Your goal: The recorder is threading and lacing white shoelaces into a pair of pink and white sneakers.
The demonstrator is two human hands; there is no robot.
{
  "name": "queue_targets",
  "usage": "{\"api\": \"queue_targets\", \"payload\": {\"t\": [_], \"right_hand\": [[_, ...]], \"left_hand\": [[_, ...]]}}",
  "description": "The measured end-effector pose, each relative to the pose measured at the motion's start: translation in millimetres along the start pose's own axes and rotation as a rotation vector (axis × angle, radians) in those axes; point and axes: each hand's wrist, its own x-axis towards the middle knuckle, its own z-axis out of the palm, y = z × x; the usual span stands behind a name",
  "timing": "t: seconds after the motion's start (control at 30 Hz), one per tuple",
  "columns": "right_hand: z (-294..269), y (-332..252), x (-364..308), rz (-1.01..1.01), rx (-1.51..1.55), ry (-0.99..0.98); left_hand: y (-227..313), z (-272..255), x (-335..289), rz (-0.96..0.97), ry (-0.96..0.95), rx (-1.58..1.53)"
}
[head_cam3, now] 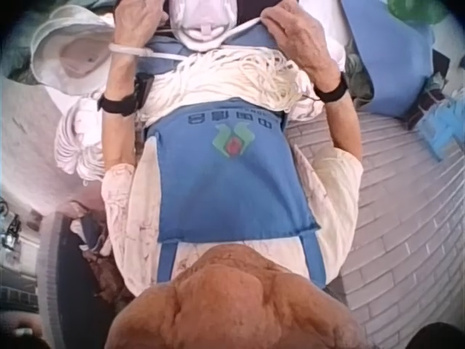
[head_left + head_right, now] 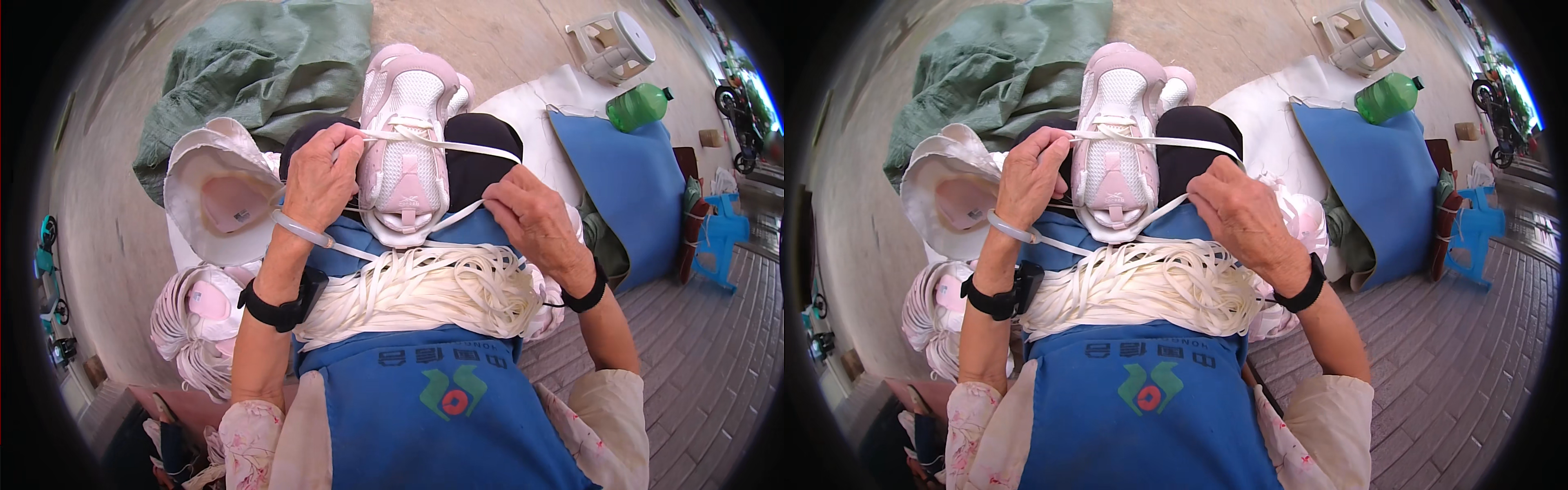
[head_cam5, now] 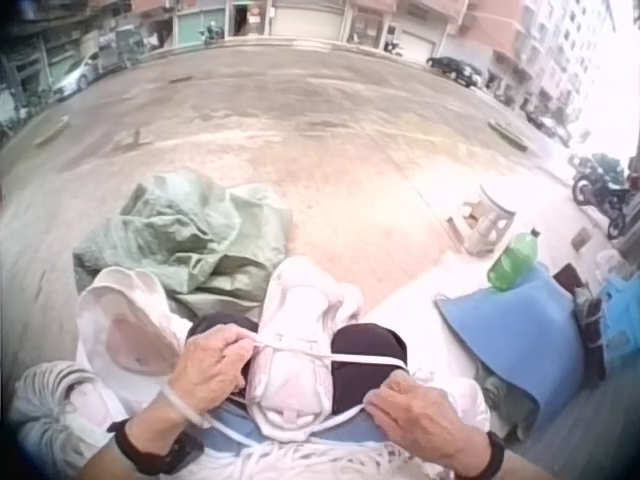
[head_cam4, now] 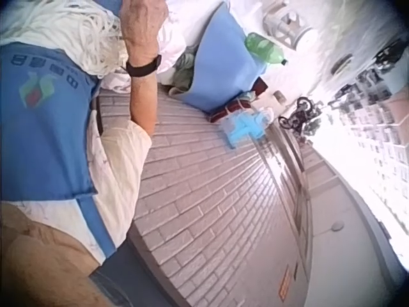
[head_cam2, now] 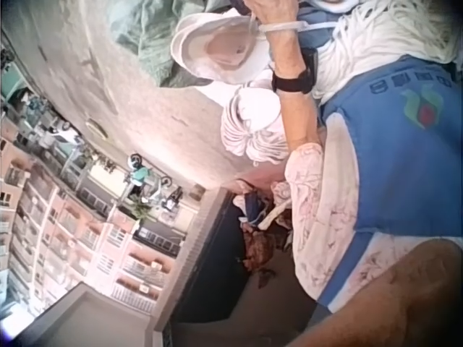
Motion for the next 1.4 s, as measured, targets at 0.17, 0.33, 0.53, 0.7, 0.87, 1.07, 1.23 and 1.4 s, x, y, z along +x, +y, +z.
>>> {"api": "queue_targets", "payload": {"t": [0.17, 0.33, 0.53, 0.7, 0.87, 1.07, 1.23, 1.4], "right_hand": [[-14, 18, -7, 0.140, -0.218, -0.046], [-11, -4, 0, 0.119, -0.143, 0.009], [15, -6, 7, -0.080, -0.177, -0.095], [13, -3, 16, -0.014, 0.037, 0.031], [20, 4, 48, 0.039, 0.013, 0.154], [29, 17, 62, 0.054, 0.024, 0.235], [30, 13, 60, 0.072, 0.187, 0.286], [26, 6, 65, 0.088, 0.145, 0.205]], "left_hand": [[7, -4, 7, -0.019, -0.051, -0.064], [5, -6, 15, 0.025, -0.086, -0.023], [6, -6, 18, 0.015, -0.117, -0.030], [-6, -3, 25, 0.212, -0.075, 0.145], [-5, 9, 21, 0.451, 0.083, 0.264], [-3, 7, 9, 0.011, 0.006, -0.198], [-8, 10, 6, 0.174, 0.091, 0.010], [-5, 11, 2, 0.437, 0.229, 0.273]]}}
